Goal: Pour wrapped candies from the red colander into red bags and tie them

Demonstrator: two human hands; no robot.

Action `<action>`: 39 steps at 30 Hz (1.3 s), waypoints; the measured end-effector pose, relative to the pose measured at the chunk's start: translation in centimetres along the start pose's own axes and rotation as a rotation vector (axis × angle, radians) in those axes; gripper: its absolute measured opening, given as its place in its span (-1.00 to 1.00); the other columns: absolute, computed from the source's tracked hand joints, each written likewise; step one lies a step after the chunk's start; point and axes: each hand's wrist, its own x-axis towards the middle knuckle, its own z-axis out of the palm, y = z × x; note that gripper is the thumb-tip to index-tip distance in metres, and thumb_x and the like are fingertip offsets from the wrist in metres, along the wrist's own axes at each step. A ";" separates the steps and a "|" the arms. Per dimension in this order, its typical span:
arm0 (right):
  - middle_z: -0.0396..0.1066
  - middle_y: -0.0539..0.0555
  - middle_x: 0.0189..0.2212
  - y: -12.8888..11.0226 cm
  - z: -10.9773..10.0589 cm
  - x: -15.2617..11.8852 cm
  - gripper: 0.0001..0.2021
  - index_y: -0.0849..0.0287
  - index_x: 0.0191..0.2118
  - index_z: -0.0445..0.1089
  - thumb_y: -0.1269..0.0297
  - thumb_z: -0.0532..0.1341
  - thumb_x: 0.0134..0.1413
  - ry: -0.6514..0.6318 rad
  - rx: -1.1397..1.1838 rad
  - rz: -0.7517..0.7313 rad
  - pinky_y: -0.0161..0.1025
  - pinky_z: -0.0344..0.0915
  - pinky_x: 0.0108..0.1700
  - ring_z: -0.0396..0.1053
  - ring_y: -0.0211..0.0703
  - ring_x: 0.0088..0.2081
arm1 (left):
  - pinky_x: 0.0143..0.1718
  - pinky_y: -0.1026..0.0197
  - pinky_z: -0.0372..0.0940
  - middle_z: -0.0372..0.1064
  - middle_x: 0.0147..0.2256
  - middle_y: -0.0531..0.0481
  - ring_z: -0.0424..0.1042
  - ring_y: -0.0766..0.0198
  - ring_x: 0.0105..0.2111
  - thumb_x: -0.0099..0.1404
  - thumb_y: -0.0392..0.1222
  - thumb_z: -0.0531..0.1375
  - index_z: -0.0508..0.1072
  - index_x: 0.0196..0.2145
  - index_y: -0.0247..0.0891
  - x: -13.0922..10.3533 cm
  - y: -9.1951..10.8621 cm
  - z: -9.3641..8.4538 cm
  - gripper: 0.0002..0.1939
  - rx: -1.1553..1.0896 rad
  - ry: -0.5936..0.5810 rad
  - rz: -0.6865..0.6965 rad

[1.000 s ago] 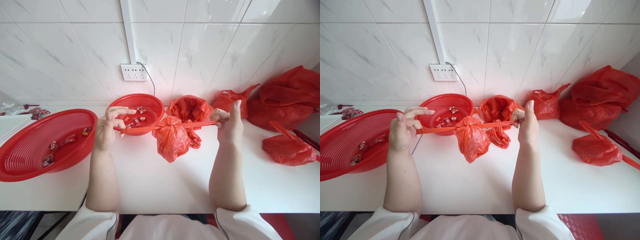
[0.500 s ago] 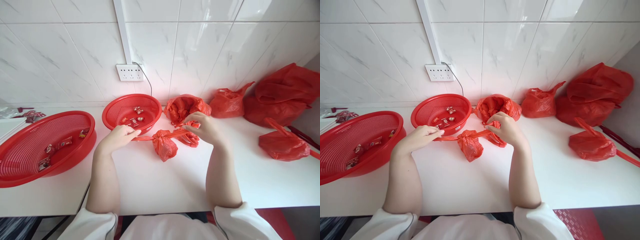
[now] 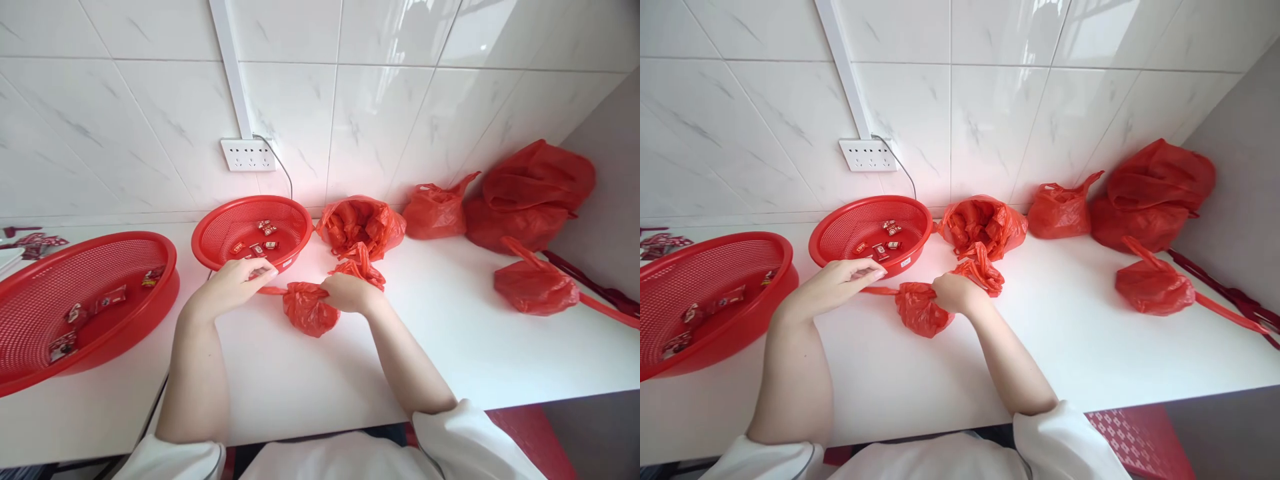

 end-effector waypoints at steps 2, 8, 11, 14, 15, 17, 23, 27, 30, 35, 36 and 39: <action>0.40 0.10 -0.50 1.8 -1.5 -2.1 -0.76 0.15 -0.52 0.38 0.29 0.08 0.12 0.054 0.053 0.022 -0.23 0.15 -0.46 0.34 -0.14 -0.48 | -0.49 0.28 0.22 0.49 -0.33 0.01 0.45 0.17 -0.39 0.27 0.10 0.05 0.53 -0.26 -0.11 0.0 0.1 -0.2 -0.66 0.015 0.001 -0.020; 0.35 0.06 -0.57 9.8 -4.6 -11.6 -0.67 0.17 -0.58 0.37 0.07 0.11 0.04 0.149 0.231 0.513 -0.21 0.13 -0.49 0.27 -0.17 -0.55 | -0.29 0.23 0.28 0.49 -0.20 0.05 0.45 0.12 -0.20 0.26 0.16 0.02 0.51 -0.23 -0.06 -0.2 1.0 -0.6 -0.63 0.019 -0.032 -0.154; 0.43 0.15 -0.47 13.7 -4.3 -15.5 -0.68 0.15 -0.49 0.42 0.01 0.12 0.03 0.277 0.286 0.821 -0.09 0.24 -0.39 0.37 0.02 -0.43 | -0.26 0.19 0.29 0.49 -0.22 0.05 0.44 0.10 -0.19 0.24 0.16 0.04 0.52 -0.22 -0.05 -0.2 1.2 -0.5 -0.63 0.004 -0.034 -0.155; 0.47 0.33 -0.23 15.5 -4.0 -17.5 -0.67 0.12 -0.23 0.47 0.04 0.09 0.05 0.427 0.306 1.124 0.02 0.27 -0.34 0.41 0.21 -0.27 | -0.27 0.19 0.30 0.49 -0.26 0.03 0.44 0.10 -0.24 0.22 0.16 0.06 0.52 -0.21 -0.07 -0.1 1.0 -0.3 -0.62 -0.001 -0.030 -0.138; 0.44 0.36 -0.14 15.4 -4.0 -17.6 -0.63 0.11 -0.12 0.46 0.05 0.06 0.07 0.463 0.280 1.194 0.04 0.27 -0.34 0.40 0.27 -0.21 | -0.28 0.20 0.30 0.49 -0.27 0.03 0.44 0.10 -0.24 0.23 0.15 0.05 0.52 -0.21 -0.07 0.0 1.0 -0.3 -0.62 -0.002 -0.035 -0.138; 0.39 0.34 -0.02 14.6 -4.3 -16.7 -0.56 0.08 0.02 0.40 0.08 0.00 0.11 0.527 0.190 1.195 0.07 0.28 -0.30 0.38 0.32 -0.11 | -0.30 0.22 0.29 0.48 -0.25 0.04 0.44 0.13 -0.24 0.25 0.13 0.04 0.51 -0.22 -0.08 0.1 0.9 -0.1 -0.64 -0.003 -0.055 -0.142; 0.48 0.12 -0.13 10.2 -4.1 -7.2 -0.65 0.08 -0.11 0.45 0.11 -0.02 0.21 0.414 0.169 0.454 -0.17 0.28 -0.13 0.41 -0.03 -0.11 | -0.34 0.28 0.26 0.48 -0.26 0.08 0.44 0.19 -0.25 0.29 0.09 0.03 0.47 -0.26 -0.07 0.5 1.0 0.5 -0.70 -0.011 -0.112 -0.127; 0.48 0.21 -0.24 9.5 -1.9 -0.5 -0.69 0.16 -0.20 0.43 0.08 0.06 0.14 0.172 0.097 0.602 -0.14 0.27 -0.25 0.41 0.06 -0.21 | -0.37 0.25 0.24 0.48 -0.29 0.05 0.44 0.17 -0.30 0.30 0.16 -0.01 0.46 -0.27 -0.11 0.8 1.4 1.1 -0.62 -0.013 -0.115 -0.088; 0.46 0.25 -0.27 9.7 -1.1 1.2 -0.74 0.21 -0.22 0.41 0.20 0.07 0.10 0.180 0.071 0.650 -0.15 0.23 -0.31 0.41 0.07 -0.25 | -0.28 0.20 0.29 0.48 -0.23 0.02 0.45 0.14 -0.23 0.32 0.18 -0.03 0.45 -0.23 -0.13 1.3 1.9 2.0 -0.58 -0.091 -0.089 -0.042; 0.40 0.05 -0.46 7.6 -1.9 -0.8 -0.83 0.16 -0.40 0.37 0.26 0.07 0.06 0.329 0.158 0.393 -0.29 0.12 -0.43 0.31 -0.17 -0.42 | 0.06 0.06 0.21 0.36 0.05 -0.06 0.31 0.11 0.07 0.35 0.14 -0.05 0.33 0.04 -0.11 2.9 3.0 5.1 -0.56 -0.324 0.141 0.001; 0.37 0.01 -0.50 6.7 -2.1 -1.4 -0.82 0.16 -0.43 0.35 0.25 0.07 0.06 0.389 0.239 0.291 -0.31 0.11 -0.45 0.28 -0.22 -0.45 | 0.12 0.03 0.16 0.28 0.12 -0.08 0.25 0.10 0.13 0.34 0.13 -0.01 0.27 0.10 -0.11 3.2 3.1 5.8 -0.54 -0.357 0.197 0.000; 0.32 -0.04 -0.54 4.3 -2.7 -2.7 -0.80 0.19 -0.45 0.35 0.24 0.07 0.07 0.486 0.538 0.020 -0.34 0.12 -0.46 0.22 -0.28 -0.49 | 0.14 0.00 0.15 0.15 0.21 -0.14 0.14 0.05 0.21 0.22 0.07 0.18 0.15 0.19 -0.12 3.9 3.5 7.8 -0.37 -0.465 0.179 0.009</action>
